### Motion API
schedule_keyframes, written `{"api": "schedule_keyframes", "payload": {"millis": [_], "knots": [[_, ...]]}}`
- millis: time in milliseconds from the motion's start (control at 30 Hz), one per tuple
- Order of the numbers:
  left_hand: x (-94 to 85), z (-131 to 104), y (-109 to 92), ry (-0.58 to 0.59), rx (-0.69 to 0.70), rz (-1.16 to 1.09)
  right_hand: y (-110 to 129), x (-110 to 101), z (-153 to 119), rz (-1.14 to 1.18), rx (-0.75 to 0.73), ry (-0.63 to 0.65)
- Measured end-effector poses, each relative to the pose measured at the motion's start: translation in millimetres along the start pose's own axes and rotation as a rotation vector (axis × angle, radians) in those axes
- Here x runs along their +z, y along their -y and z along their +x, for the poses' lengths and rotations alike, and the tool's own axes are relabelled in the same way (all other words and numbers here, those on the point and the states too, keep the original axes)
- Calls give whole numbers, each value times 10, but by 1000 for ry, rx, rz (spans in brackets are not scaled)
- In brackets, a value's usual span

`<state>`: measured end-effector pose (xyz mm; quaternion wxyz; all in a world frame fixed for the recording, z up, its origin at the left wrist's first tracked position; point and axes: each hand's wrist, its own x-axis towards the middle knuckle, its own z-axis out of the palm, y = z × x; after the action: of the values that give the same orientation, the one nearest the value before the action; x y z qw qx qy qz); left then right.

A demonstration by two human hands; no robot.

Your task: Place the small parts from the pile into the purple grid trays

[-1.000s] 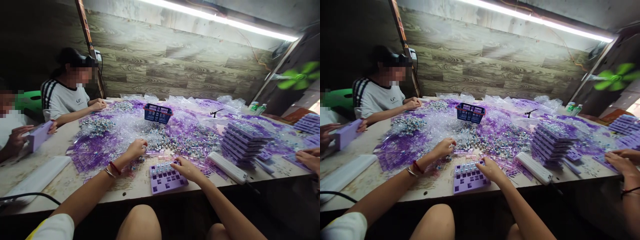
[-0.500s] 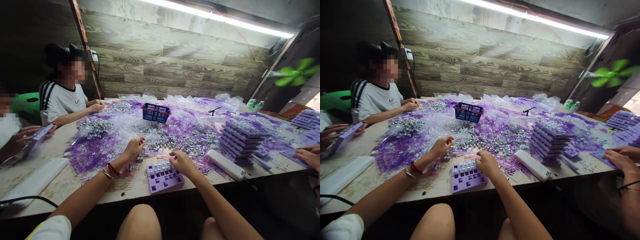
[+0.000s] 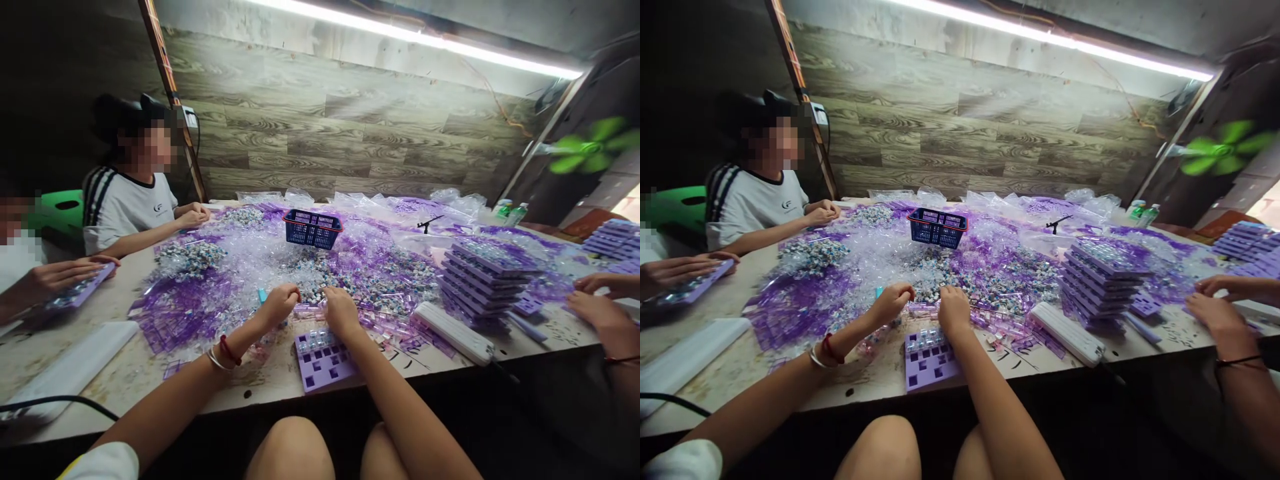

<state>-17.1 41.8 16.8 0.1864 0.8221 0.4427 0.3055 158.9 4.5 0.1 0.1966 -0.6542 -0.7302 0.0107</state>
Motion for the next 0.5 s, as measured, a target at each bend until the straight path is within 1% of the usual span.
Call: {"api": "schedule_keyframes", "payload": {"millis": [33, 67, 167, 233, 267, 333, 500], "knots": [[-7, -19, -39, 40, 56, -4, -11, 13, 18, -16, 40, 4], [-14, -42, -81, 103, 131, -14, -25, 26, 33, -22, 66, 8], [-18, -131, -201, 338, 372, -30, -63, 52, 68, -27, 105, 15], [0, -189, -246, 442, 433, 7, -76, 49, 76, -32, 136, 3], [17, -212, -255, 467, 438, 38, -82, 40, 75, -33, 152, -5], [59, -244, -245, 471, 423, 105, -98, 11, 65, -26, 179, -21], [164, -250, -165, 389, 370, 208, -140, -132, 18, 40, 183, -70]]}}
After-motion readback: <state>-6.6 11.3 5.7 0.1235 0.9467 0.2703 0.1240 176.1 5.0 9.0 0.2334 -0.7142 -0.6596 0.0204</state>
